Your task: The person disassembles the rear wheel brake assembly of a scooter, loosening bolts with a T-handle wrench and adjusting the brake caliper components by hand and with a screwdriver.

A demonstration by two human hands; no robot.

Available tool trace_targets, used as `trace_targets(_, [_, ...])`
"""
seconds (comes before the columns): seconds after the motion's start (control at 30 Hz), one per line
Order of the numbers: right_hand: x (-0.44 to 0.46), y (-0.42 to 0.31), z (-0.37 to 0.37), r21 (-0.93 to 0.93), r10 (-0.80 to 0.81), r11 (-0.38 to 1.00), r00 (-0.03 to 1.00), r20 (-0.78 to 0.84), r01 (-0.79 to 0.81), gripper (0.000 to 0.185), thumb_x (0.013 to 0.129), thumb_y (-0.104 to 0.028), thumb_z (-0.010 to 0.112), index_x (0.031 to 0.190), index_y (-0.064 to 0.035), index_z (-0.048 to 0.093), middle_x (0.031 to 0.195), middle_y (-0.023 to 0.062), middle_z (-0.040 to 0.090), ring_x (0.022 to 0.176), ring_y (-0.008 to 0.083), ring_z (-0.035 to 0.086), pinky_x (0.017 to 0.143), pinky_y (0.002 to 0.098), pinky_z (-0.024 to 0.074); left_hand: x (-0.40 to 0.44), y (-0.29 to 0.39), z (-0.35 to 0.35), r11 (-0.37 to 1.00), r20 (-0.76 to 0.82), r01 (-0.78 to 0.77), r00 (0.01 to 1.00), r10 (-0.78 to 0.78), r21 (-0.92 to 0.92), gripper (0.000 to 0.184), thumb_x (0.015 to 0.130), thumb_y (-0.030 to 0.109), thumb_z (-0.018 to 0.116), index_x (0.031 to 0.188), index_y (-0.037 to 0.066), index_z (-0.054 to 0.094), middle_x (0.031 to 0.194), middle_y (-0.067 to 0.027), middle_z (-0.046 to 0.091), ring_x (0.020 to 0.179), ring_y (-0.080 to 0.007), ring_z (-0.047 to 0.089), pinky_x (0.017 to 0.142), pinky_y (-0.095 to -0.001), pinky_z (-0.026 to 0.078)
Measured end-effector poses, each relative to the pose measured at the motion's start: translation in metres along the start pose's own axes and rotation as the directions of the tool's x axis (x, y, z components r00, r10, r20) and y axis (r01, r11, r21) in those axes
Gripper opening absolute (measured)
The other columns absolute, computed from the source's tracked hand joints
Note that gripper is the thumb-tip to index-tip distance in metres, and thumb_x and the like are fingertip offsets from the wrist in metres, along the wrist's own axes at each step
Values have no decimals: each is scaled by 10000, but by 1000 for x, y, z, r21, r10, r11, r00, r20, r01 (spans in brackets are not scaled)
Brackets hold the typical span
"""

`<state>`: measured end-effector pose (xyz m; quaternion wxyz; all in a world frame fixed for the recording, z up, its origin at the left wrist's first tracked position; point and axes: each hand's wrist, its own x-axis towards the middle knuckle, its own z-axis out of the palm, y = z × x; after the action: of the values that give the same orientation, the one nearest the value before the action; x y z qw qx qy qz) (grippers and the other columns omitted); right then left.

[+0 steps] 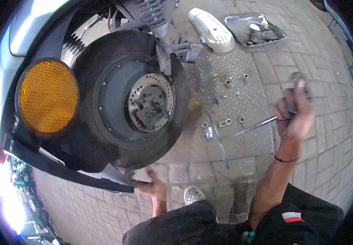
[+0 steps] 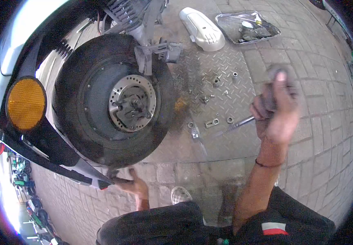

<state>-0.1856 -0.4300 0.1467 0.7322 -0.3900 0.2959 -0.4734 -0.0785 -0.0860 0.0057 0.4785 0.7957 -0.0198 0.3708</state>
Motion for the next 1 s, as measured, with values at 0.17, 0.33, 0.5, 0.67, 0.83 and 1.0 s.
trace_targets(0.17, [40, 87, -77, -116, 347, 932, 938, 7, -344, 216, 1015, -288, 573, 1045, -75, 582, 606, -67, 366, 468, 56, 322, 419, 246, 273, 27, 10, 37, 972, 457, 125, 889, -21, -198, 393, 963, 182, 640, 1198, -109, 521, 1206, -190, 553, 1074, -281, 558, 937, -424, 445])
trace_targets(0.33, [66, 169, -177, 14, 369, 929, 929, 26, -369, 229, 987, -266, 606, 1058, -48, 598, 650, -27, 478, 515, 83, 438, 469, 269, 375, 81, 47, 74, 988, 531, -111, 833, 153, -111, 290, 979, 159, 604, 1071, -116, 602, 1094, -218, 622, 927, -314, 619, 859, -417, 481])
trace_targets(0.5, [52, 178, -182, -992, -325, 128, 945, -34, 8, 261, 860, -154, 684, 1100, -58, 647, 1017, 190, 656, 974, 354, 622, 843, 442, 490, 90, 22, 83, 975, 543, -220, 823, 164, 38, 284, 986, 172, 593, 1024, -105, 638, 929, -252, 667, 890, -323, 643, 821, -419, 493])
trace_targets(0.67, [31, 186, -109, -912, -256, 256, 932, 256, 321, 283, 805, -74, 703, 1079, -35, 647, 1119, 217, 629, 1122, 401, 564, 982, 484, 439, 92, 39, 81, 966, 392, -260, 890, 232, 18, 266, 981, 163, 597, 928, -95, 635, 815, -208, 684, 746, -293, 672, 711, -390, 506])
trace_targets(0.83, [-9, 221, -4, -624, 40, 722, 883, 468, 298, 343, 847, -101, 685, 1178, -27, 637, 1133, 231, 636, 1129, 407, 576, 977, 473, 454, 84, 27, 89, 945, 297, -328, 902, 312, 4, 285, 982, 188, 600, 877, -76, 625, 785, -183, 685, 674, -271, 646, 631, -391, 492])
trace_targets(1.0, [-2, 237, 98, -447, -38, 825, 822, 568, 347, 389, 848, -105, 683, 1220, -12, 624, 1162, 289, 623, 1124, 431, 591, 954, 482, 473, 84, 27, 94, 951, 290, -307, 914, 286, 30, 335, 982, 240, 613, 876, -78, 616, 778, -201, 674, 662, -300, 628, 624, -396, 489])
